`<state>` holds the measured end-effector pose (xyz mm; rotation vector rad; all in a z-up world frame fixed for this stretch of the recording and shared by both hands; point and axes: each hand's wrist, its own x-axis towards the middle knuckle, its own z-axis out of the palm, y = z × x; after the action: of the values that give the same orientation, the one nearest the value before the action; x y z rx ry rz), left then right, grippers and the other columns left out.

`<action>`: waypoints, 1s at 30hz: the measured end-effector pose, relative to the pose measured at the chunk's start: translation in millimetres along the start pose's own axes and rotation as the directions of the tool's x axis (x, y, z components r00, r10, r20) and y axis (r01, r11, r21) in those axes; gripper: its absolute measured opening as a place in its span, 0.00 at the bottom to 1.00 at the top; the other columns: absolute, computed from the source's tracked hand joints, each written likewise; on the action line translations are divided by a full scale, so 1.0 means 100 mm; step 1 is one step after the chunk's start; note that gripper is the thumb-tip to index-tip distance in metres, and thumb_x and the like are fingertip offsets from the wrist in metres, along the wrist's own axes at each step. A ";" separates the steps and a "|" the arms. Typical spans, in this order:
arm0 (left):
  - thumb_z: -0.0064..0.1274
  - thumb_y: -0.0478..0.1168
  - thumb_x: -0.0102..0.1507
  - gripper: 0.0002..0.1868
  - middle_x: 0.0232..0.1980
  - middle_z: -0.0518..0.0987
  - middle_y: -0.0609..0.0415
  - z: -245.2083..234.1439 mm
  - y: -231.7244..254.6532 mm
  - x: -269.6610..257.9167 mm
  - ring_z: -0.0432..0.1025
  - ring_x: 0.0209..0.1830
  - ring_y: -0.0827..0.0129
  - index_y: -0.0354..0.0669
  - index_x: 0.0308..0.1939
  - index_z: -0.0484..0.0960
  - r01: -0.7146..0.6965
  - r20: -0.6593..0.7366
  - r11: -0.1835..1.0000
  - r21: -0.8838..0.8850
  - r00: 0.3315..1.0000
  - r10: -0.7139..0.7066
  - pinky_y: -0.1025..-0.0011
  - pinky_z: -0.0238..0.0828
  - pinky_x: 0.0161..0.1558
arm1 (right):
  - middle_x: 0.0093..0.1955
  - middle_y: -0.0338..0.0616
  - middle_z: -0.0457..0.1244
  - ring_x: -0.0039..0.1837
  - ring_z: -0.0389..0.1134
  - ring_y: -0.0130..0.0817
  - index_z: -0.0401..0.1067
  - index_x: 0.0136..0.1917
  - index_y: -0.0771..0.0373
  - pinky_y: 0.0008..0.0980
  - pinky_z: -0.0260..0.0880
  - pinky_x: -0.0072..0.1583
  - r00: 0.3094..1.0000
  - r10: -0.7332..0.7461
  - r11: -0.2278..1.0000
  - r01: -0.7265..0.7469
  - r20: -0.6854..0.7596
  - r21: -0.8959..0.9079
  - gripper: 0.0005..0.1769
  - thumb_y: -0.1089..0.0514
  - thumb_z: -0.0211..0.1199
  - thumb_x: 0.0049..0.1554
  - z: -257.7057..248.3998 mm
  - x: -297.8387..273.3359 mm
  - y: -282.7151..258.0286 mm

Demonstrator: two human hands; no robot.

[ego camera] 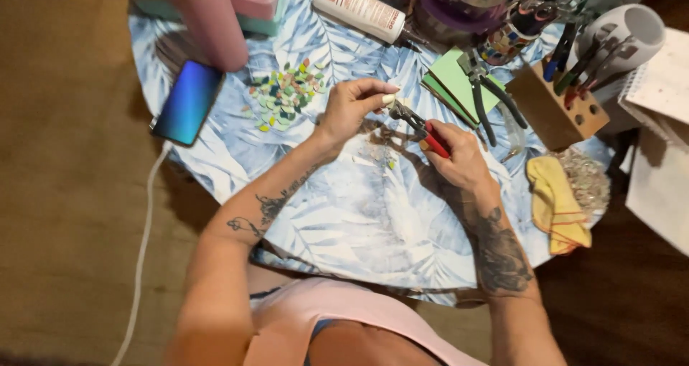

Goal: Cutting small ceramic or glass mosaic tiles into smaller pieces using tile nippers at a steady pace.

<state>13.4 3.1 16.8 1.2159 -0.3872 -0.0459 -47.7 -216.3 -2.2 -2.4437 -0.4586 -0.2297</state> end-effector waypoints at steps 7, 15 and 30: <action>0.53 0.26 0.48 0.09 0.22 0.77 0.48 -0.02 -0.07 -0.02 0.71 0.21 0.76 0.38 0.31 0.80 -0.030 -0.026 0.999 0.029 0.999 0.031 0.84 0.72 0.24 | 0.41 0.55 0.61 0.45 0.63 0.56 0.66 0.51 0.66 0.46 0.60 0.48 1.000 -0.022 1.000 0.022 0.014 -0.009 0.26 0.65 0.63 0.36 -0.01 0.00 0.01; 0.54 0.27 0.47 0.08 0.22 0.76 0.48 -0.03 -0.06 -0.03 0.71 0.21 0.76 0.38 0.30 0.80 -0.055 -0.015 0.997 0.058 0.998 0.056 0.83 0.72 0.24 | 0.41 0.55 0.61 0.45 0.63 0.55 0.66 0.51 0.66 0.45 0.60 0.48 1.000 -0.018 1.000 0.018 0.025 -0.003 0.27 0.65 0.63 0.36 0.03 -0.01 0.03; 0.54 0.27 0.49 0.08 0.23 0.76 0.49 -0.06 -0.08 0.00 0.71 0.21 0.76 0.38 0.31 0.80 -0.059 0.041 0.997 0.045 0.998 0.057 0.83 0.72 0.23 | 0.41 0.54 0.62 0.45 0.63 0.55 0.66 0.51 0.65 0.45 0.60 0.49 0.999 0.016 1.000 -0.016 0.044 -0.010 0.27 0.65 0.63 0.35 -0.01 0.01 -0.04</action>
<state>16.4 6.0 7.8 1.2502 -0.4602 -0.0107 -48.1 -213.4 1.1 -2.4654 -0.4582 -0.1718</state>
